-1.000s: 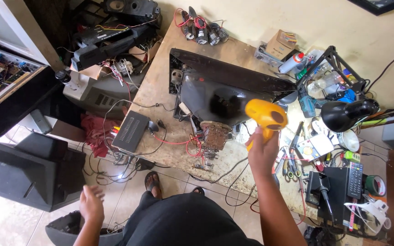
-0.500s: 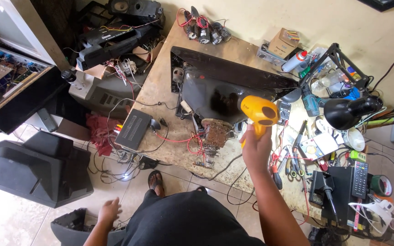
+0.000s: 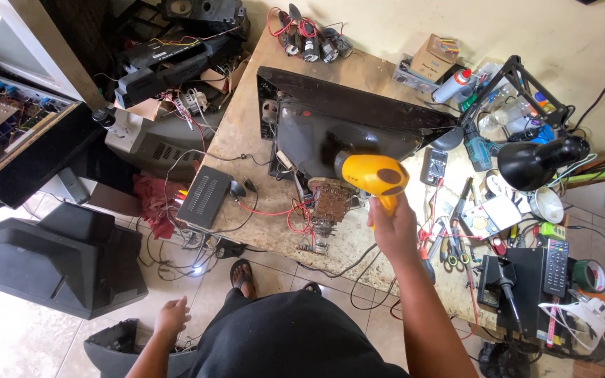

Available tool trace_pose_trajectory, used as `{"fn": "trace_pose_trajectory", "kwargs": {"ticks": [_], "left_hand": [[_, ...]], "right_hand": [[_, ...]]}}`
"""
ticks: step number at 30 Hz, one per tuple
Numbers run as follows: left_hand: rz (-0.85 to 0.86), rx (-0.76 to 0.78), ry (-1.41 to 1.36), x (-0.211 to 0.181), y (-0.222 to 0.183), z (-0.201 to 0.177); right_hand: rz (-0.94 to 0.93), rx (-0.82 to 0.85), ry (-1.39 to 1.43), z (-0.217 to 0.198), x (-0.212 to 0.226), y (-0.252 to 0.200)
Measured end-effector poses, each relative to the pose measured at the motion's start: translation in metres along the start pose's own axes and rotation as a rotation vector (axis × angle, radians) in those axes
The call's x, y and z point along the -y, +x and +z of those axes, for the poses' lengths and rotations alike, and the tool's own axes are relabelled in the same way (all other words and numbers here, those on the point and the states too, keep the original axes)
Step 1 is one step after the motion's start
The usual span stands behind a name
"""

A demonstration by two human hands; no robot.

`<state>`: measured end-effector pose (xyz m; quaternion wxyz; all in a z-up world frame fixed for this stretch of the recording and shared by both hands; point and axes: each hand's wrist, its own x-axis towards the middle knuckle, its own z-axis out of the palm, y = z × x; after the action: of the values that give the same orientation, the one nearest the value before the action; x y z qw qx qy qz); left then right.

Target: Using a heat gun to heat the yoke of a CRT television tube to facilitate disassembly or adjustment.

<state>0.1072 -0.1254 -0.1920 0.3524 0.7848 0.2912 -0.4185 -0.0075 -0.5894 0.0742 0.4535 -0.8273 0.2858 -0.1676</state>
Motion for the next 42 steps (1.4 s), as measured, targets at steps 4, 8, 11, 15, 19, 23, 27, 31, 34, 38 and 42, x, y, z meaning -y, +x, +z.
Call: {"fn": "trace_pose_trajectory", "kwargs": {"ticks": [4,8,11,15,19,23,27,31,34,38,42], "left_hand": [[-0.088,-0.012,-0.019,0.015,0.009,0.002],[0.078,0.150,0.465,0.055,0.074,0.002],[0.121,0.188,0.524,0.057,0.078,0.000],[-0.049,-0.028,-0.040,0.011,0.012,-0.007],[-0.045,-0.014,-0.064,-0.005,-0.008,-0.008],[-0.038,-0.013,-0.101,0.003,0.004,-0.004],[-0.044,-0.013,-0.094,0.013,0.017,-0.003],[-0.029,-0.031,-0.053,0.014,0.014,-0.001],[-0.062,-0.002,-0.104,0.006,0.004,-0.003],[-0.014,-0.021,-0.063,0.013,0.017,0.001],[-0.022,0.040,-0.191,0.017,0.033,0.001]], "right_hand": [[0.015,-0.203,0.028,0.006,-0.006,-0.003],[0.012,-0.103,0.020,0.001,-0.011,-0.003],[0.028,-0.114,0.033,-0.003,-0.015,-0.005],[0.068,-0.155,-0.005,0.000,-0.013,-0.005],[0.013,-0.063,-0.003,-0.003,-0.018,-0.005],[0.096,-0.122,-0.005,-0.004,-0.015,-0.009],[0.139,-0.139,-0.110,-0.006,-0.016,-0.014],[0.090,-0.171,0.013,-0.002,-0.018,-0.016],[0.130,-0.084,-0.119,-0.006,-0.010,-0.017],[0.138,-0.151,-0.091,-0.008,-0.002,-0.017],[0.071,-0.199,-0.094,-0.005,-0.011,-0.017]]}}
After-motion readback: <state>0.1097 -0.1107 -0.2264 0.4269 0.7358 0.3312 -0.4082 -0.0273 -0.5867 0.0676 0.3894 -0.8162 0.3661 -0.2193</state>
